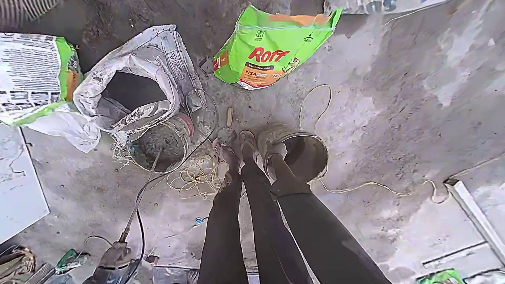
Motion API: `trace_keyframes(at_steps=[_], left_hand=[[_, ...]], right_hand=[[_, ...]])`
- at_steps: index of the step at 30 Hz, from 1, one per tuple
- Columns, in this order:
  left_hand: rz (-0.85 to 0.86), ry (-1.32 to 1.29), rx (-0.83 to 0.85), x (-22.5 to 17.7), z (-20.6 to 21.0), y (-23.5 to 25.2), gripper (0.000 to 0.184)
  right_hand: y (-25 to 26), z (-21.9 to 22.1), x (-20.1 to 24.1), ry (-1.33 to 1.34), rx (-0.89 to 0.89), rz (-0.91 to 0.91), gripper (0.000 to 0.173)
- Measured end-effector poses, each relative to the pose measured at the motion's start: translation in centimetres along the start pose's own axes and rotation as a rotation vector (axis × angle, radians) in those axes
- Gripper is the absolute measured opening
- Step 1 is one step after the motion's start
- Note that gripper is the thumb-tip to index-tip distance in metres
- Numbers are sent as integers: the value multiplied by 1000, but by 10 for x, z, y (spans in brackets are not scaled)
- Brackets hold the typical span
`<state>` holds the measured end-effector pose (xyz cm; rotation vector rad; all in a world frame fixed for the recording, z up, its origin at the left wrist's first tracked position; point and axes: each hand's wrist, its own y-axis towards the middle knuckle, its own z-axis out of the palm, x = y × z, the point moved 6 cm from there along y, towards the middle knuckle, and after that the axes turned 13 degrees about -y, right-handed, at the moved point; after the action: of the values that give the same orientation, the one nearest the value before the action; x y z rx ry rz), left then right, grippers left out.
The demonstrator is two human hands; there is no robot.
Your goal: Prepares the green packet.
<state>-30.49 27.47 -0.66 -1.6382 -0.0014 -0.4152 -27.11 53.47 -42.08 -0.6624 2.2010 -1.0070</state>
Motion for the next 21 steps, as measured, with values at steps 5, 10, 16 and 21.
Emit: trace_keyframes(at_steps=[5, 10, 16, 21], left_hand=[[166, 57, -47, -28, 18, 17, 28], [885, -65, -402, 148, -8, 226, 41], [1072, 85, -465, -60, 115, 323, 95], [1236, 35, -493, -90, 185, 341, 69]], right_hand=[[-39, -57, -80, 96, -168, -210, 50], [-37, -82, -264, 687, -37, -347, 29], [55, -28, -366, 675, -101, 379, 53], [45, -49, -197, 945, -5, -65, 63]])
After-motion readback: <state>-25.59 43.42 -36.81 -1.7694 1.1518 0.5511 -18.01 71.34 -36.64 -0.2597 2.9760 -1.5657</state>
